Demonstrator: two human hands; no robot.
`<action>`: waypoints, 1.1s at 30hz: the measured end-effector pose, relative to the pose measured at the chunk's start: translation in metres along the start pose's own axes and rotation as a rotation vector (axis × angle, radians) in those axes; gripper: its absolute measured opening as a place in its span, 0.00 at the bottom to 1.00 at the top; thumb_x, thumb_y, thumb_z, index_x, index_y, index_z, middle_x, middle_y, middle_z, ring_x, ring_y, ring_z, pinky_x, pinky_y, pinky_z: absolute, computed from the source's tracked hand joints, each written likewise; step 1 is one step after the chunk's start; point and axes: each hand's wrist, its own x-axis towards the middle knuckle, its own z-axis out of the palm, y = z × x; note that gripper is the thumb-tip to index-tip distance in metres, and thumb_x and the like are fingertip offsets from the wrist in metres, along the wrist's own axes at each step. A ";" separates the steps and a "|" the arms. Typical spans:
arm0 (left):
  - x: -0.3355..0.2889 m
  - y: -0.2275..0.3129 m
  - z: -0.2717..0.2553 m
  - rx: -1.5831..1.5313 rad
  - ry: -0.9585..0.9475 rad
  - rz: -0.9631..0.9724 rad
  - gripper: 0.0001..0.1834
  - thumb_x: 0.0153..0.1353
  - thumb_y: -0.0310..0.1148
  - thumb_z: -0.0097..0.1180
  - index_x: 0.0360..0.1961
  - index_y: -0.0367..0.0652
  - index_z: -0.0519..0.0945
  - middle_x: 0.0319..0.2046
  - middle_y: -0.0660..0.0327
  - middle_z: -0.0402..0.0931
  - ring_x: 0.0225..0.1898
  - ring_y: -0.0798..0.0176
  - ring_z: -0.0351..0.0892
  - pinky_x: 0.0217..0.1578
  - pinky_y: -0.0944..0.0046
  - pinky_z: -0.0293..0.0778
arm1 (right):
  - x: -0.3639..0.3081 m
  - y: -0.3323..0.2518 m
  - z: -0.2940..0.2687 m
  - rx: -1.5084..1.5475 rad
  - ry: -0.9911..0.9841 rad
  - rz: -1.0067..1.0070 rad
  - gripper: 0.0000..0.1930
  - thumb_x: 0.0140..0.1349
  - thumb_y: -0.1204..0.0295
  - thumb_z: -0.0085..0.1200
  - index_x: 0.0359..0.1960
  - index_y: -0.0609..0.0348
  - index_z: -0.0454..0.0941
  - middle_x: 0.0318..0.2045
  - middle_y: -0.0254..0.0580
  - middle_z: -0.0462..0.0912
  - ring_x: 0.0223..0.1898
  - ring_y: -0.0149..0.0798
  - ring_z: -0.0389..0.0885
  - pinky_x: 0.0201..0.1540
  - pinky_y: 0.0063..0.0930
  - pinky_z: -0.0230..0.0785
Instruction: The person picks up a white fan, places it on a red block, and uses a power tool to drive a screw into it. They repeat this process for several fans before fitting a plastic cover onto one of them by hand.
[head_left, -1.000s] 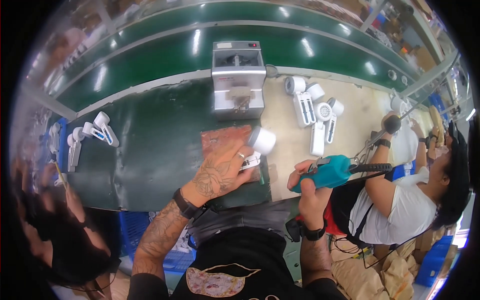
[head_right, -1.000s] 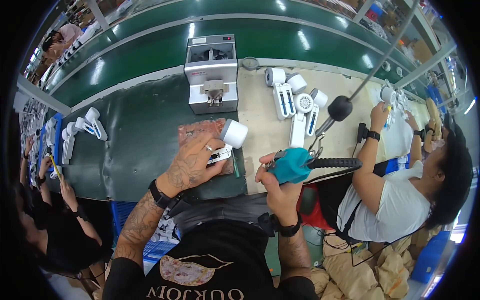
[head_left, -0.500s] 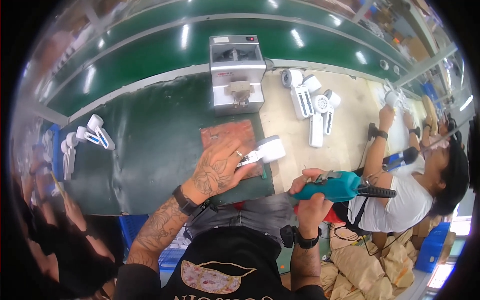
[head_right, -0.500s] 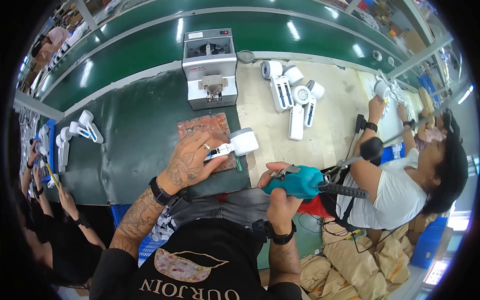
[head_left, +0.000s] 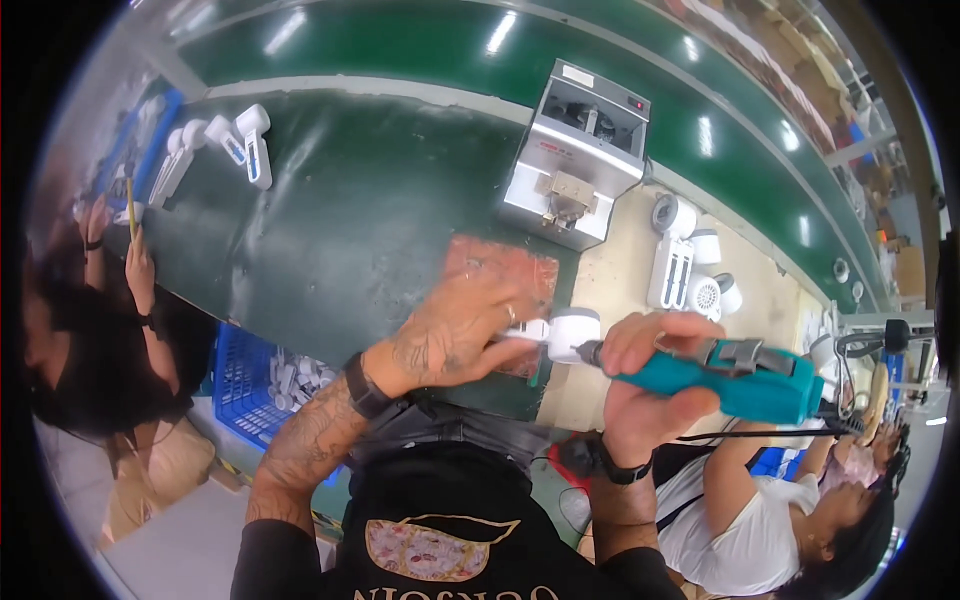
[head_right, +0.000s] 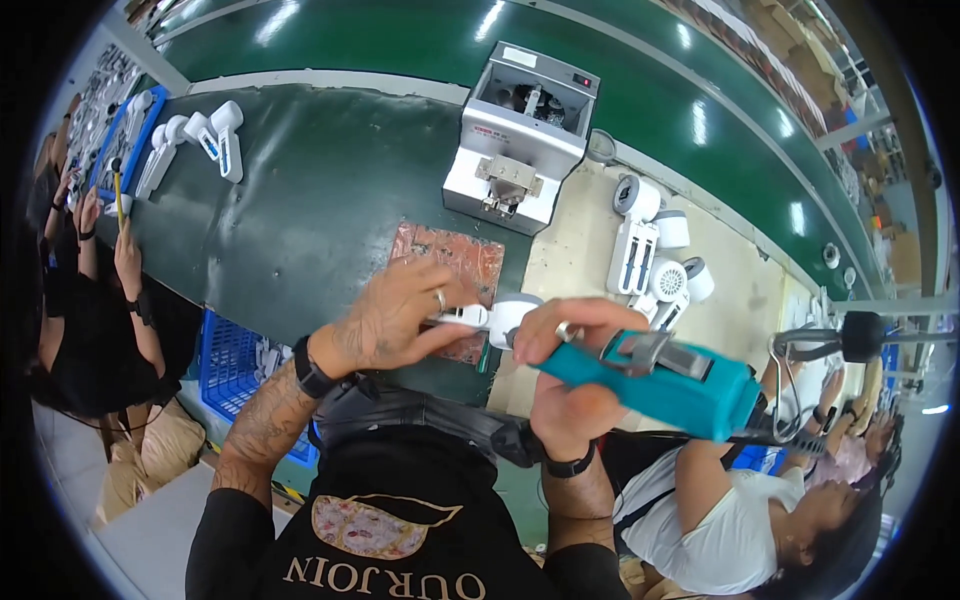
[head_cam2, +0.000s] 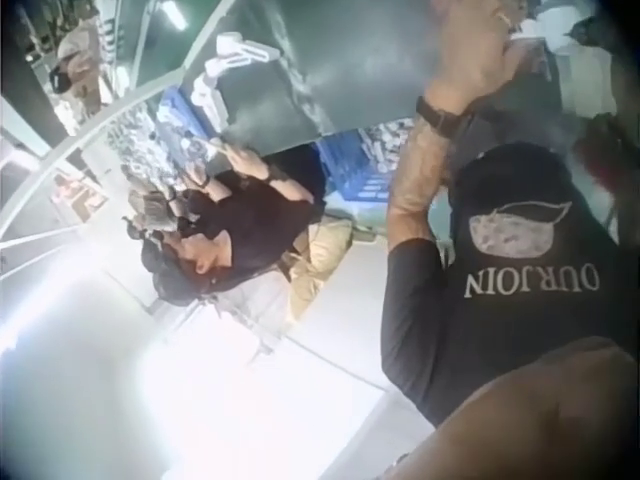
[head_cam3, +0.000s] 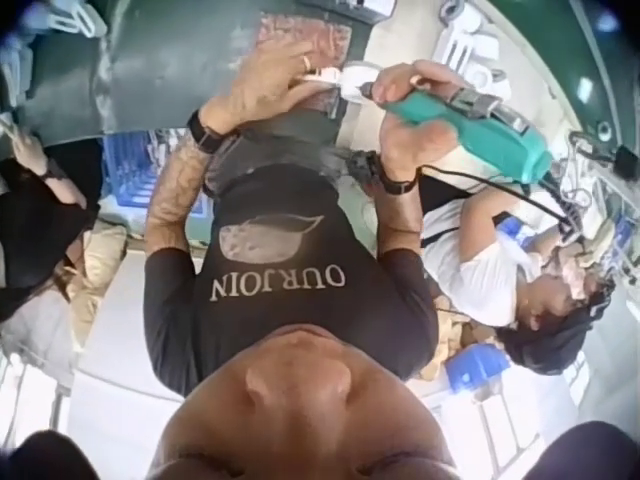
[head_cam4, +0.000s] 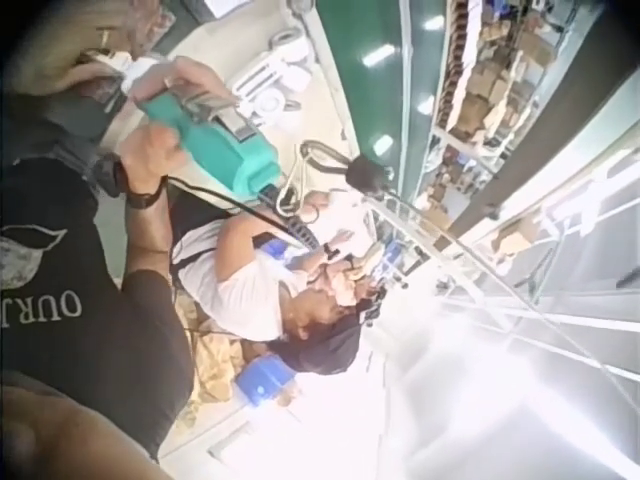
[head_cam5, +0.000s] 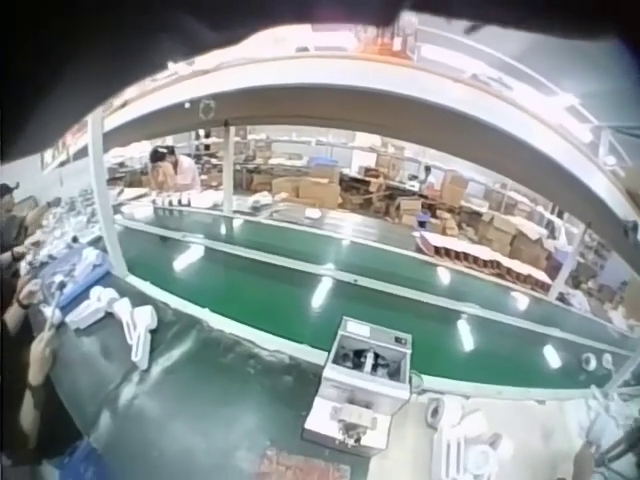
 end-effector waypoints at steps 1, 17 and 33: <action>0.003 -0.003 -0.001 0.001 0.008 -0.007 0.15 0.59 0.37 0.65 0.46 0.44 0.82 0.39 0.60 0.78 0.43 0.53 0.78 0.45 0.53 0.74 | 0.007 0.001 -0.002 -0.011 -0.001 -0.004 0.40 0.61 0.30 0.48 0.48 0.60 0.69 0.20 0.35 0.69 0.20 0.35 0.68 0.26 0.29 0.62; 0.003 -0.023 0.008 0.018 0.071 0.075 0.25 0.60 0.47 0.63 0.55 0.46 0.80 0.48 0.59 0.76 0.53 0.52 0.73 0.54 0.53 0.70 | 0.099 0.050 0.035 -0.204 -0.023 -0.130 0.24 0.73 0.51 0.50 0.47 0.65 0.74 0.25 0.38 0.77 0.28 0.33 0.77 0.31 0.27 0.69; 0.004 -0.027 0.010 0.013 0.143 0.034 0.24 0.57 0.48 0.66 0.52 0.49 0.82 0.46 0.61 0.77 0.50 0.53 0.75 0.54 0.53 0.71 | 0.053 0.046 0.031 -0.188 0.005 -0.002 0.27 0.67 0.48 0.58 0.45 0.65 0.74 0.24 0.38 0.75 0.26 0.33 0.75 0.30 0.28 0.68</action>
